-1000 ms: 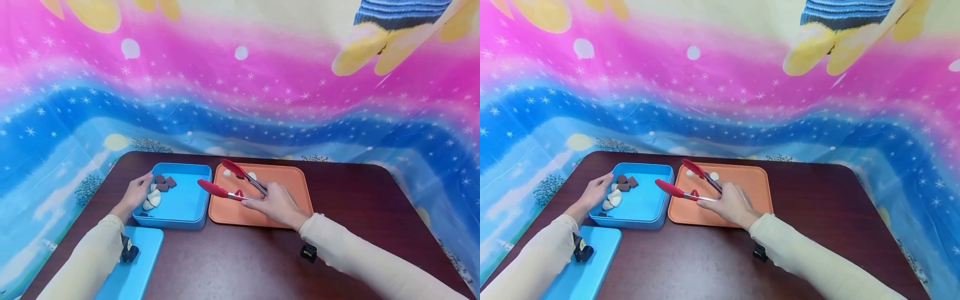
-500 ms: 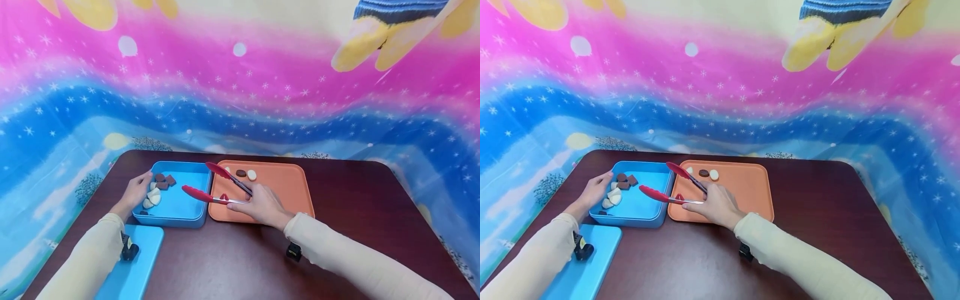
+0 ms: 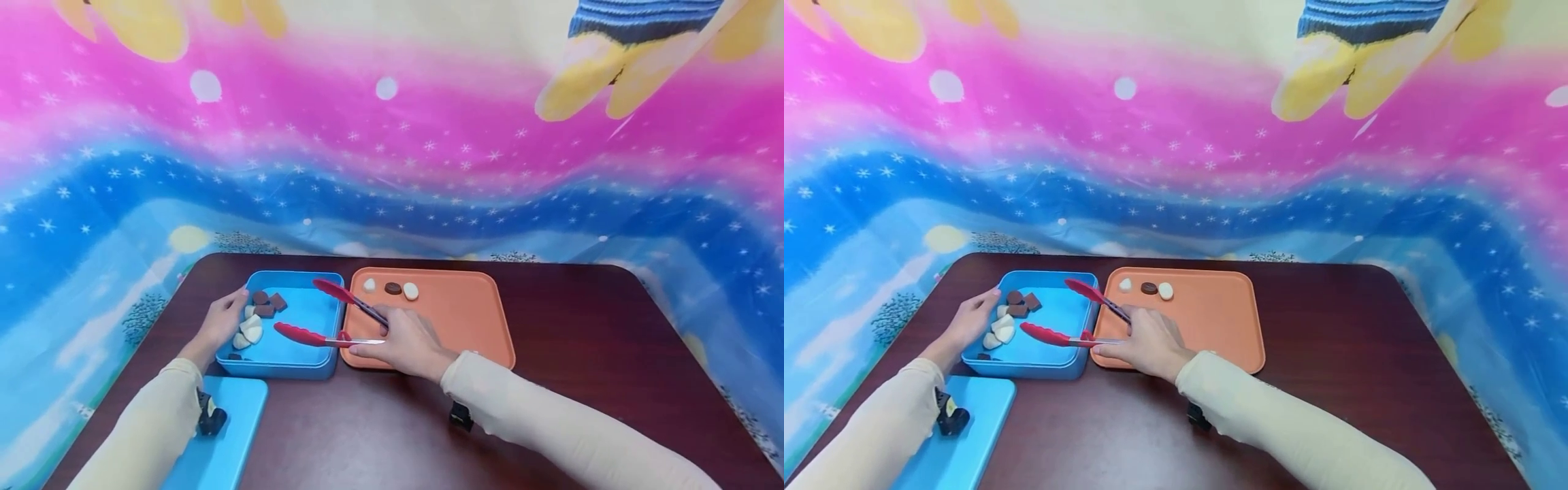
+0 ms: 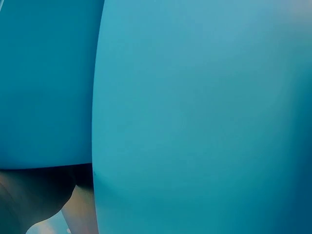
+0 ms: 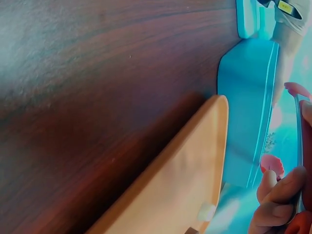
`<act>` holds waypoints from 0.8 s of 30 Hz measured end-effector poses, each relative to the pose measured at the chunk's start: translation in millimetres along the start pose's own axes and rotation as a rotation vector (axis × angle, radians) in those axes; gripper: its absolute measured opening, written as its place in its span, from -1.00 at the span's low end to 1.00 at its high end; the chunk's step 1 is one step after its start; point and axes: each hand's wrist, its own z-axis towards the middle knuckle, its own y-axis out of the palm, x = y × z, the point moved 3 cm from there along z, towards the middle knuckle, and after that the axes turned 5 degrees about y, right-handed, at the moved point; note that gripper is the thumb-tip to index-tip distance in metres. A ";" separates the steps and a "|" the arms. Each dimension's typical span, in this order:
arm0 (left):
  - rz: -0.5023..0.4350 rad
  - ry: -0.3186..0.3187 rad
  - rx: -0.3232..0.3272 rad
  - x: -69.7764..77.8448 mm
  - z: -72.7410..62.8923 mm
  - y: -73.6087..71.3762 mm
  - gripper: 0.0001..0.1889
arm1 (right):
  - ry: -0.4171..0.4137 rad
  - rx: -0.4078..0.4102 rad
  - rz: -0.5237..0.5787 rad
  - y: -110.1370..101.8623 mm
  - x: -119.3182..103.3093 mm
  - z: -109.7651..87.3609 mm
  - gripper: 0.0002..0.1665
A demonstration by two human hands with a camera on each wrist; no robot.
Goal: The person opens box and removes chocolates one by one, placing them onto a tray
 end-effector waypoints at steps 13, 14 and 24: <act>0.009 0.009 0.013 2.7 3.3 -0.5 -0.26 | -0.039 -0.018 -0.031 9.8 -6.9 7.3 -0.29; 0.011 0.012 0.016 3.2 3.8 -0.5 -0.26 | -0.045 -0.016 -0.038 9.8 -7.8 7.9 -0.29; 0.020 0.020 0.031 0.9 5.8 -1.6 -0.25 | -0.107 -0.025 -0.103 14.9 -22.6 19.1 -0.26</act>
